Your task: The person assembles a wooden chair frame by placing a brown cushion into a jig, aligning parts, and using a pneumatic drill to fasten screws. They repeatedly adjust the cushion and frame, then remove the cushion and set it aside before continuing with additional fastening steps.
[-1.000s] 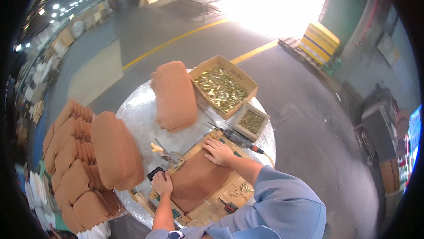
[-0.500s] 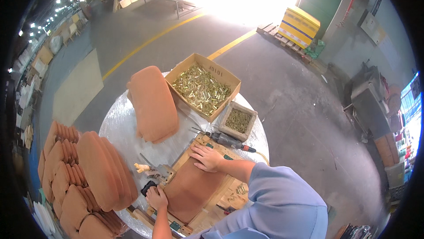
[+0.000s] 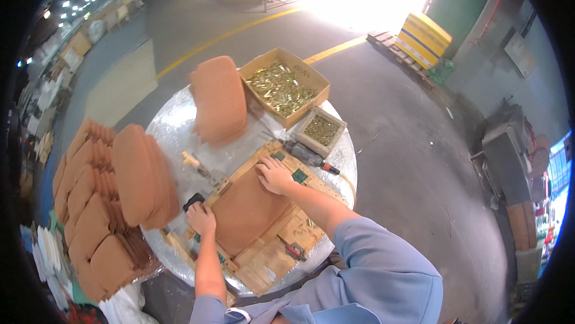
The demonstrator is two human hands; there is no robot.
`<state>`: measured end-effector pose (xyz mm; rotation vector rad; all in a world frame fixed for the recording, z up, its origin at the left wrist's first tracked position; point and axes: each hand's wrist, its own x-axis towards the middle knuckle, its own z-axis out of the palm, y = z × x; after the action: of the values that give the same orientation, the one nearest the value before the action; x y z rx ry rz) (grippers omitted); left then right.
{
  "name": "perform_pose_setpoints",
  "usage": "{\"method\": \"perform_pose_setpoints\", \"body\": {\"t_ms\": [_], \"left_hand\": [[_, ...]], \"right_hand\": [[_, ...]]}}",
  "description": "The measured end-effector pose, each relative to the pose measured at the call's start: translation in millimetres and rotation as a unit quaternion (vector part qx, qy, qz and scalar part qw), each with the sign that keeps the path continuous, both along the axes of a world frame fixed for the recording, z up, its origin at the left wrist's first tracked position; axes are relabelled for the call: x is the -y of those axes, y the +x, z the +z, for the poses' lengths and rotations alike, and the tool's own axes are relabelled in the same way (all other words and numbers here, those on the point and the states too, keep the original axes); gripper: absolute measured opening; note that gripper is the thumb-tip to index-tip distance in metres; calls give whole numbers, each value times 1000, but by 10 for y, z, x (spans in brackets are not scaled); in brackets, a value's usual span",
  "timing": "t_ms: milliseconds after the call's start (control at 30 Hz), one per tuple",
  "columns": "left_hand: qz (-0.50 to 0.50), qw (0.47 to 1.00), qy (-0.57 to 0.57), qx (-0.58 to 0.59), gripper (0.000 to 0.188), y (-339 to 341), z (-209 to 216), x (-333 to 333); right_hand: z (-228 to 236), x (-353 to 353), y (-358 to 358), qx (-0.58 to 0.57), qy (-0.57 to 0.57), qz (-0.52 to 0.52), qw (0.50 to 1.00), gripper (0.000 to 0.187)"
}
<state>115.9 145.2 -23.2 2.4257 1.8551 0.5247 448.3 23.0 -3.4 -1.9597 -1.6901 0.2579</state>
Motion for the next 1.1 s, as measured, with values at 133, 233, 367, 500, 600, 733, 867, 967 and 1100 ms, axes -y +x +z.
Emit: {"method": "perform_pose_setpoints", "body": {"t_ms": [133,233,367,500,600,733,867,967,1100], "left_hand": [[44,998,31,17,51,-309,53,726],[74,996,37,32,63,-816,135,1407],[246,961,-84,92,81,-1512,110,2149],[269,936,-203,98,97,-1824,-134,2556],[292,932,-197,83,95,-1854,-170,2492],[296,911,-271,96,80,-2112,-57,2235],[224,729,-352,543,62,-2611,85,2396],[99,594,-375,705,61,-2704,360,2732],[-58,565,-368,736,62,-2520,961,3033]], "right_hand": [[271,792,-723,-85,31,-29,995,46],[299,1763,-1148,-116,65,-67,989,49],[-48,2968,-1473,-134,25,-125,983,52],[-344,3683,-1497,-241,-71,-151,956,46],[-635,3767,-1320,-185,-82,-96,975,32],[-582,3391,-1187,-152,-131,-153,968,21],[-503,3180,-1099,-190,-199,-209,938,30],[-581,3298,-1068,-230,-164,-184,942,28],[-852,3353,-1002,-197,-123,-175,957,27]]}}
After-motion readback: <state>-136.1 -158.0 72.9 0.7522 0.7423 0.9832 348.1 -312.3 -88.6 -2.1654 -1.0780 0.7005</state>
